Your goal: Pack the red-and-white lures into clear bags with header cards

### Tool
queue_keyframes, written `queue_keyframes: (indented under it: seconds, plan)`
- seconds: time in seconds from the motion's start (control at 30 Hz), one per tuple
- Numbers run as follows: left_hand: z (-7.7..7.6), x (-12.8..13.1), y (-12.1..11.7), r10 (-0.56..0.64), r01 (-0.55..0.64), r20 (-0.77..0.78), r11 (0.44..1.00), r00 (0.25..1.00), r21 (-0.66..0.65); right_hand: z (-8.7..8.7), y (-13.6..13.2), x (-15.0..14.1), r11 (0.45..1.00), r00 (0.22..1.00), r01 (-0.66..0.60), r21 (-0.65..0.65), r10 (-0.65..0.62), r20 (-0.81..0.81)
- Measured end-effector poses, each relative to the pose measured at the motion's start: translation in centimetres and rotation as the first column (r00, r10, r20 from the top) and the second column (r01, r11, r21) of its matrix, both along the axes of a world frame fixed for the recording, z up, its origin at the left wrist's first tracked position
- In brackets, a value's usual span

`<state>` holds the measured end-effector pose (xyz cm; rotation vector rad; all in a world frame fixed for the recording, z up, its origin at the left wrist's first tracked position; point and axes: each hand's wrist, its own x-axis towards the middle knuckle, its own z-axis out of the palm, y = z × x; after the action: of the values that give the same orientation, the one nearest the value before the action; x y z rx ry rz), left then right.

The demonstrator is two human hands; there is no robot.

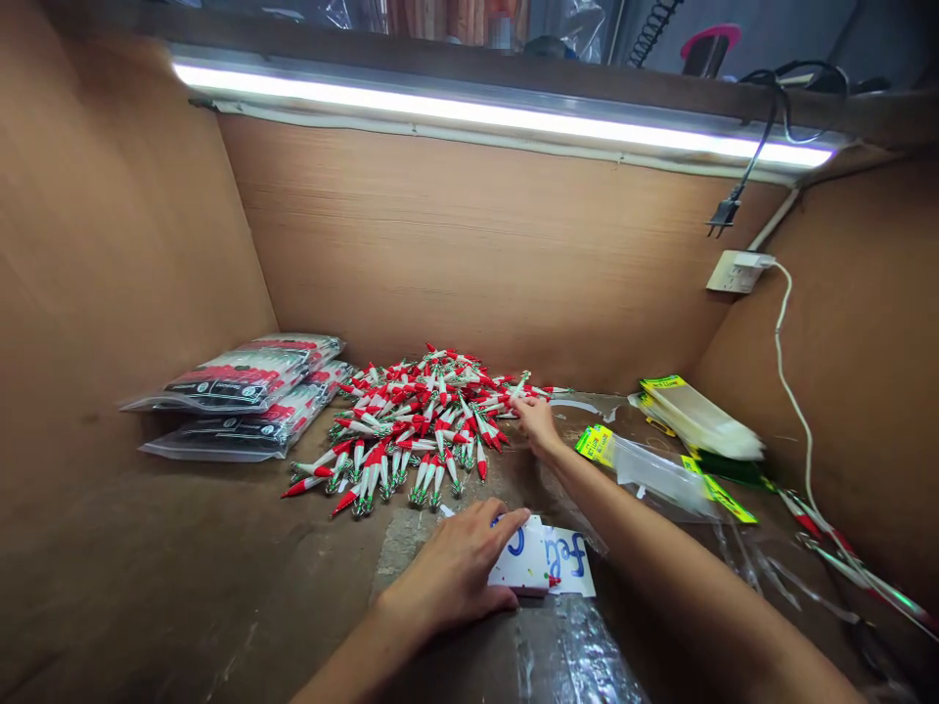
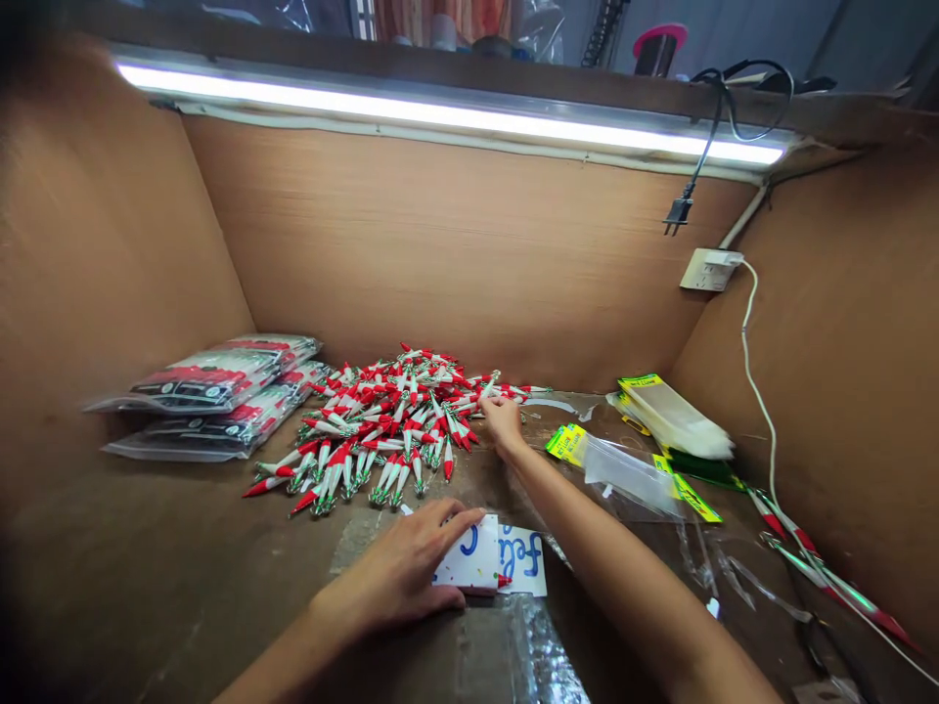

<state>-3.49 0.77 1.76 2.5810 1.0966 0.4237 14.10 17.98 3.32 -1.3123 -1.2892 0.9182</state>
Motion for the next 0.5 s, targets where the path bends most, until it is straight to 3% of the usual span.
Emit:
queue_keyframes:
  seconds: [0.17,0.27,0.37,0.5]
  plan:
    - [0.1,0.0,0.0,0.007,-0.007,0.000,1.000,1.000,-0.016,-0.4,-5.5,6.8,0.984,0.979,-0.153,-0.090,0.139,-0.147]
    - [0.1,-0.1,0.1,0.003,-0.003,0.004,0.999,1.000,-0.034,-1.5,-9.4,10.3,0.927,0.878,-0.336,-0.165,0.245,-0.411]
    - [0.1,-0.1,0.4,0.012,-0.011,0.014,0.998,1.000,-0.063,-2.7,-12.1,12.1,0.890,0.798,-0.406,-0.206,0.236,-0.554]
    - [0.2,0.0,0.7,0.011,-0.010,0.005,0.995,1.000,-0.104,-3.9,-13.2,12.4,0.893,0.771,-0.395,-0.215,0.194,-0.607]
